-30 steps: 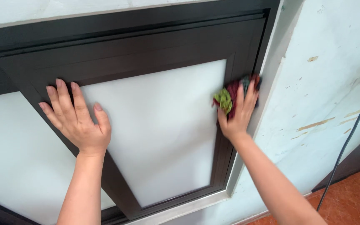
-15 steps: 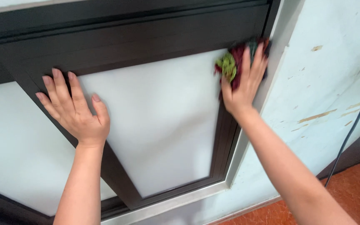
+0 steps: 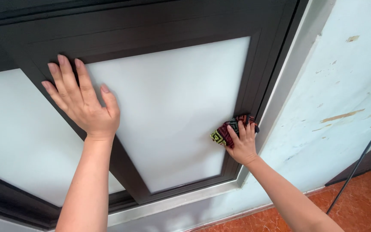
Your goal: Cleaning a window frame and glass with a damp patterned cloth.
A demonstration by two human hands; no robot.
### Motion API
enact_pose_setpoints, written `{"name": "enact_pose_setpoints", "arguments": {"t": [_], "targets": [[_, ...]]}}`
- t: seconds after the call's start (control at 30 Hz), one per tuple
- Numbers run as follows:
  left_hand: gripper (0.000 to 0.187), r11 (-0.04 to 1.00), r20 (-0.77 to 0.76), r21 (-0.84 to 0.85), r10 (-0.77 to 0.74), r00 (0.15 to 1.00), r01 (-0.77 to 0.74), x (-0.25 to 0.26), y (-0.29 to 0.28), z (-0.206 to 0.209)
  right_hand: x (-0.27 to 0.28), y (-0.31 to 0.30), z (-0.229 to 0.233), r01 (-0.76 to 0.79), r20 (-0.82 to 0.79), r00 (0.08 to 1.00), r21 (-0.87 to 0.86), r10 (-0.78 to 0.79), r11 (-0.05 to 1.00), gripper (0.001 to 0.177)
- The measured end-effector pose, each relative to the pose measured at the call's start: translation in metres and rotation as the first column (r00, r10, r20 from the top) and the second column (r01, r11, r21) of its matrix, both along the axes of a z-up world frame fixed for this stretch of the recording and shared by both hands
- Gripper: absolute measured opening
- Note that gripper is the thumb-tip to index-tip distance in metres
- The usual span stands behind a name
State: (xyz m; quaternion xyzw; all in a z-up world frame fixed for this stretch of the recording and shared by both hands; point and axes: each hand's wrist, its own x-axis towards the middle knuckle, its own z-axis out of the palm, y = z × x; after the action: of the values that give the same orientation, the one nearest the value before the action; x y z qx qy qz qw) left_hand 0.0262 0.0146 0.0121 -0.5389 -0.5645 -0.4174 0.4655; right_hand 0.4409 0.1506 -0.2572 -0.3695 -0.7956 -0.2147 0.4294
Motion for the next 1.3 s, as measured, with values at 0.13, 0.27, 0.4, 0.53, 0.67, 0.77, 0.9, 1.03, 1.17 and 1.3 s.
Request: {"name": "enact_pose_setpoints", "arguments": {"t": [0.13,0.27,0.4,0.53,0.67,0.77,0.9,1.03,1.17,1.3], "targets": [[0.065,1.0,0.003,0.002,0.002,1.0,-0.002,0.0,0.001,0.004,-0.004,0.004,0.076,-0.008,0.107,0.994,-0.015,0.01,1.0,0.097],[0.065,1.0,0.001,-0.012,-0.011,1.0,0.011,0.002,-0.004,-0.001,-0.021,-0.006,0.21,-0.05,0.035,0.998,0.151,0.046,0.987,0.094],[0.065,1.0,0.007,-0.004,-0.02,1.0,0.02,0.0,-0.002,0.003,-0.048,-0.003,0.256,-0.069,-0.115,0.989,0.234,0.098,0.97,0.087],[0.065,1.0,0.016,0.008,-0.009,1.0,0.009,0.001,-0.001,0.004,-0.072,-0.003,0.194,-0.124,-0.134,0.977,0.266,0.164,0.956,0.084],[0.065,1.0,0.015,-0.001,-0.009,1.0,0.009,0.003,-0.004,0.003,-0.071,-0.003,0.11,-0.249,0.264,0.94,0.091,0.217,0.964,0.089],[0.064,1.0,0.012,-0.001,-0.012,1.0,0.012,0.003,-0.005,0.003,-0.054,0.001,0.078,-0.335,0.532,0.813,0.094,0.237,0.937,0.088],[0.062,0.999,-0.005,0.029,-0.026,1.0,0.026,0.003,-0.003,0.004,-0.052,0.004,0.125,-0.193,0.178,0.969,0.117,0.171,0.974,0.089],[0.061,0.999,0.015,0.036,-0.034,0.999,0.034,0.007,-0.003,0.004,-0.097,-0.015,0.219,-0.117,-0.143,0.976,0.28,0.162,0.953,0.091],[0.061,0.998,0.017,0.05,-0.04,0.999,0.04,0.005,-0.001,0.006,-0.157,-0.03,0.246,-0.086,-0.318,0.933,0.253,0.167,0.964,0.089],[0.06,0.998,0.016,0.04,-0.054,0.998,0.054,0.007,-0.007,0.008,-0.22,-0.064,0.208,-0.49,0.14,0.871,0.177,0.471,0.853,0.08]]}}
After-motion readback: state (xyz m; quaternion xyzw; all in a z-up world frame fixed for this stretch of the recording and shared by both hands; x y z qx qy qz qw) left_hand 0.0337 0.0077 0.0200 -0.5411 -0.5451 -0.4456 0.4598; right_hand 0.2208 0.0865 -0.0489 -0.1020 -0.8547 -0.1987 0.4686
